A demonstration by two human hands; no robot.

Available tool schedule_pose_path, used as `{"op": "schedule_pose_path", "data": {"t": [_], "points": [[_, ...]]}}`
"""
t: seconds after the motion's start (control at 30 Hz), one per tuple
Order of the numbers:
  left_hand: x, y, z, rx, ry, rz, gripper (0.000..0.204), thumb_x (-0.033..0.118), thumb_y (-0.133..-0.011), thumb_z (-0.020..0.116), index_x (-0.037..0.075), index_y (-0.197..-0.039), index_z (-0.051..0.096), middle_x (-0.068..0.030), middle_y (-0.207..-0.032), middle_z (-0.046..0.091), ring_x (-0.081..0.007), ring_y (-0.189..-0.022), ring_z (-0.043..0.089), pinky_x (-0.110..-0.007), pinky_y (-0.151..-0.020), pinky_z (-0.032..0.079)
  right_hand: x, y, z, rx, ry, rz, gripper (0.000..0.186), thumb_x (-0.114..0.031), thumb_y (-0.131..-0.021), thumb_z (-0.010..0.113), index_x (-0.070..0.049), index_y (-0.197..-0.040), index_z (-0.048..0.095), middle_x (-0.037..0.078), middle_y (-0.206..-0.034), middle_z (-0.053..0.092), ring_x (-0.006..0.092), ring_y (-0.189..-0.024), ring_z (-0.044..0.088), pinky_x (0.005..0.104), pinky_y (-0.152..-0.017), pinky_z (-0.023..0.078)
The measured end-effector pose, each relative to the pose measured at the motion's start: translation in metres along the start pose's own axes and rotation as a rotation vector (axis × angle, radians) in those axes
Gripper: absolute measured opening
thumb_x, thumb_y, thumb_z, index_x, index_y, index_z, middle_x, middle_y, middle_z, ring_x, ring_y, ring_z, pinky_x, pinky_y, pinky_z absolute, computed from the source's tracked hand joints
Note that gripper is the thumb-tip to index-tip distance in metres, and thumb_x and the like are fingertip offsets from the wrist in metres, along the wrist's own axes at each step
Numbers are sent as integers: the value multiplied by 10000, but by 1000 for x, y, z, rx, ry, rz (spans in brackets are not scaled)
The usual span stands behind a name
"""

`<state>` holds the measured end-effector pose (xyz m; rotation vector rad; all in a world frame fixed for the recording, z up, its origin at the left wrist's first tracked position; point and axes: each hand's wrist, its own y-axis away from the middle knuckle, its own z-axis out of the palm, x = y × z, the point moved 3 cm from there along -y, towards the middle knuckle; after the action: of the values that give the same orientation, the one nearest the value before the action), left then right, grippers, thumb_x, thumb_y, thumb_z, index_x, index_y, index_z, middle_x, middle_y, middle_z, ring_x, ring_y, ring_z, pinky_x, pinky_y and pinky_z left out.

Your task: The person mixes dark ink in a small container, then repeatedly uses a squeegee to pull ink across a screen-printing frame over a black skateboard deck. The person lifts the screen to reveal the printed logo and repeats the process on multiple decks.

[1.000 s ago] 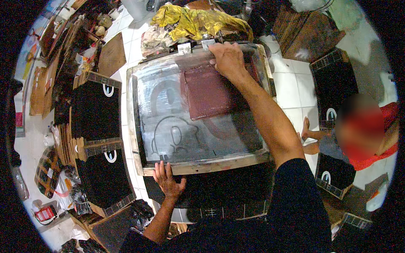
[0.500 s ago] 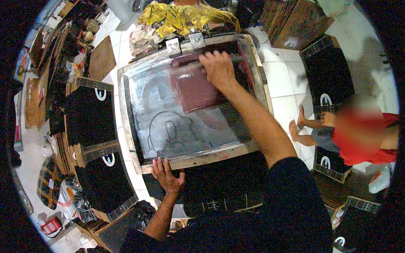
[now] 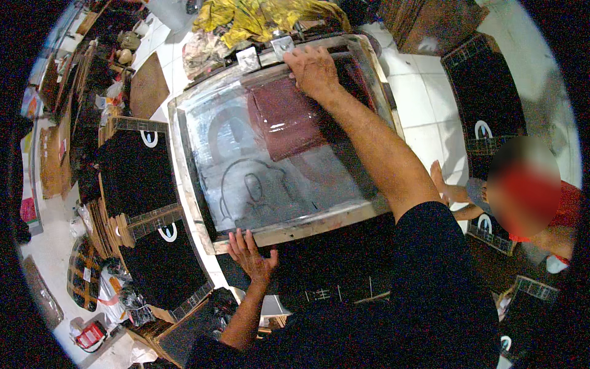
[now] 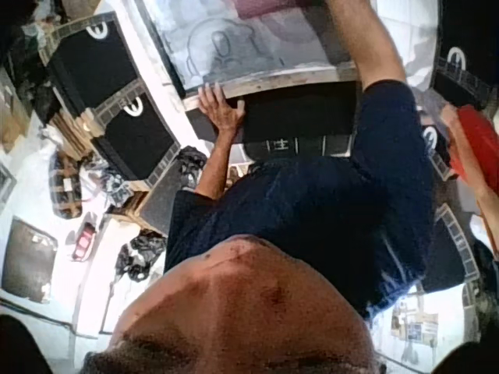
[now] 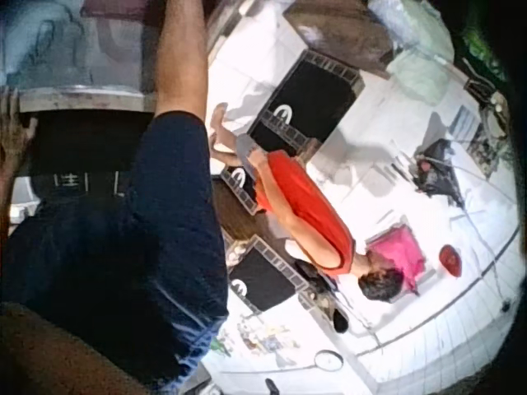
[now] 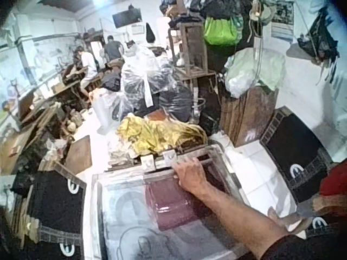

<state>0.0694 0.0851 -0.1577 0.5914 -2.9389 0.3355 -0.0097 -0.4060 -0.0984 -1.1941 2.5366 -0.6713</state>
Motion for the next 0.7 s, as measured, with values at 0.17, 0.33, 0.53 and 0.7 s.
{"op": "schedule_pose_path", "data": {"t": [0.17,0.33,0.53,0.7], "points": [[3,-6,-3,-15,13,0,925,393,-748,758,89,-1531,369,-203,-1592,359,-438,-1519,260,-626,-1228,161,-34,57,-57,-150,-33,49,299,-141,-798,724,-136,-1094,681,65,-981,645,285,-975,632,445,-818,485],[3,-4,-2,11,62,-29,815,488,-845,693,81,-1501,432,-194,-1585,385,-435,-1513,295,-621,-1236,161,-64,112,-88,-166,-22,82,234,-98,-813,650,-119,-1046,662,66,-947,623,278,-932,612,419,-816,476],[5,-20,-17,165,104,56,745,299,-736,800,90,-1402,542,-161,-1460,517,-394,-1422,420,-602,-1212,215,-65,122,-86,-127,-51,60,157,-81,-840,612,-113,-991,642,61,-917,608,268,-919,600,423,-831,459],[-8,-57,-51,-26,308,83,458,200,-643,853,88,-1052,681,-78,-947,645,-322,-945,585,-467,-874,425,-55,100,-91,-185,-57,109,175,-85,-859,602,-115,-1022,658,70,-931,655,271,-929,629,453,-834,465]]}}
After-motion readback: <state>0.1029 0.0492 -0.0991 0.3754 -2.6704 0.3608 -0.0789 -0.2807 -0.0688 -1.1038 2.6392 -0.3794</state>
